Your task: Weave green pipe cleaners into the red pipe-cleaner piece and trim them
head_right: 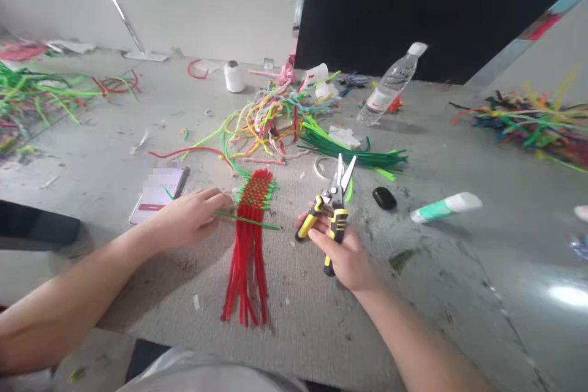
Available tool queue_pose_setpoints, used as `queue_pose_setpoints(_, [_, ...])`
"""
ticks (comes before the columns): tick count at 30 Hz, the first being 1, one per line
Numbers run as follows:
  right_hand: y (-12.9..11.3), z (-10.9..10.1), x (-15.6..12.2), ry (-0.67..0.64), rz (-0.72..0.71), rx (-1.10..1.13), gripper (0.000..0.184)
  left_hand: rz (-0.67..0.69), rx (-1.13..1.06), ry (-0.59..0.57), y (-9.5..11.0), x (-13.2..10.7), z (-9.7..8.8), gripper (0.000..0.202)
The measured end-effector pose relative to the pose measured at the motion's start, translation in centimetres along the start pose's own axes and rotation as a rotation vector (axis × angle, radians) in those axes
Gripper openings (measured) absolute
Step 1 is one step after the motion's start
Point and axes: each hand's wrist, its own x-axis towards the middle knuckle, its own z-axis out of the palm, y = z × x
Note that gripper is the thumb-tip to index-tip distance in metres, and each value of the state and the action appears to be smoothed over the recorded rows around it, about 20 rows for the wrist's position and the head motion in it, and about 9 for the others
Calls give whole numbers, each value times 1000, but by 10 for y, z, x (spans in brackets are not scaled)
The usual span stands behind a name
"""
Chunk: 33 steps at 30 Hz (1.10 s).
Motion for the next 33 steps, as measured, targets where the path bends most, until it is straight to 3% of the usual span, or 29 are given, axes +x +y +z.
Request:
queue_pose_setpoints(4, [1,0,0,-2,-32,4,54,55,-14,122,17,10,19,31])
queue_pose_setpoints(9, [2,-1,-4,-17,-46,-23,56,75,-67,142,38,11,36,22])
queue_pose_setpoints(13, [-3,-2,-8,-56,-17,-22,51,110,-107,139,48,3,39,21])
queue_pose_setpoints(19, [-6,1,-12,-71,-66,-114,47,140,-189,241,37,-2,33,24])
queue_pose_setpoints(23, [-6,1,-14,-65,-117,-191,42,185,-134,186,28,2,33,34])
queue_pose_setpoints(28, [-12,1,-21,-109,-194,-372,21,192,-65,167,24,8,38,34])
queue_pose_setpoints(33, [-19,11,-29,-95,-223,-485,23,219,-69,172,24,7,36,34])
